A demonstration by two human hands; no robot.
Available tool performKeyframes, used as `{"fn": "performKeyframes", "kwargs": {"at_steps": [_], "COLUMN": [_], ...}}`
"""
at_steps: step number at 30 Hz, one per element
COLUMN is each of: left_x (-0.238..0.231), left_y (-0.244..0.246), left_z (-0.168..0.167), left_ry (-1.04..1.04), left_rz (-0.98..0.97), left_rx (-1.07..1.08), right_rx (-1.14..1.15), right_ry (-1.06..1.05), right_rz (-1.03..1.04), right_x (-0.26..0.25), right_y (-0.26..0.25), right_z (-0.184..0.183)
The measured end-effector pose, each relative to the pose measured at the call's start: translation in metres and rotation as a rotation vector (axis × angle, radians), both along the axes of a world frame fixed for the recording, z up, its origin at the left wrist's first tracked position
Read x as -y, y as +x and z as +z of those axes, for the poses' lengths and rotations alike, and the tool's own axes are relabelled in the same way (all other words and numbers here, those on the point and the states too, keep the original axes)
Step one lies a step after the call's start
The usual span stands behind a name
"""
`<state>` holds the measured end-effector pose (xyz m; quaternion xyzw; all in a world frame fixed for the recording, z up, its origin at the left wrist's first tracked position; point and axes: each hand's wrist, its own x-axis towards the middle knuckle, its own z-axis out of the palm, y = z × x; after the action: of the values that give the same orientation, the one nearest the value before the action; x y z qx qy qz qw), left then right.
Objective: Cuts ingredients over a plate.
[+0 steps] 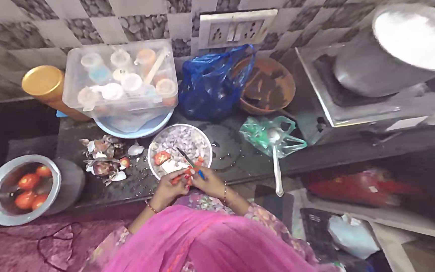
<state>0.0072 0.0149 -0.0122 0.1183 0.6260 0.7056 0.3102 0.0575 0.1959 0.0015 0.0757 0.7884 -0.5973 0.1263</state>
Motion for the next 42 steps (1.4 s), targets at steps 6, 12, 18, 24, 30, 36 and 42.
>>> {"fn": "performKeyframes", "kwargs": {"at_steps": [6, 12, 18, 24, 30, 36, 42], "left_x": [0.004, 0.006, 0.011, 0.012, 0.014, 0.012, 0.012], "left_y": [-0.005, -0.01, -0.018, -0.026, -0.028, -0.029, -0.027], "left_z": [-0.004, -0.005, -0.005, -0.008, -0.006, -0.009, -0.007], "left_ry": [0.0, -0.039, -0.041, -0.095, -0.08, -0.084, -0.11], "left_rz": [0.034, 0.03, -0.05, -0.068, -0.096, -0.132, -0.118], "left_rx": [-0.034, -0.024, -0.097, -0.169, -0.168, -0.218, -0.235], "right_rx": [0.046, 0.096, 0.068, 0.049, 0.059, 0.068, 0.109], "right_ry": [0.011, 0.023, 0.052, -0.157, -0.025, 0.073, 0.084], "right_rz": [0.052, 0.082, 0.056, 0.012, -0.001, 0.043, 0.076], "right_x": [0.004, 0.005, 0.003, -0.001, 0.0, 0.001, 0.002], "right_y": [-0.01, -0.016, -0.016, -0.018, -0.016, -0.015, -0.015], "right_z": [-0.001, 0.001, -0.002, -0.004, -0.005, -0.005, -0.003]}}
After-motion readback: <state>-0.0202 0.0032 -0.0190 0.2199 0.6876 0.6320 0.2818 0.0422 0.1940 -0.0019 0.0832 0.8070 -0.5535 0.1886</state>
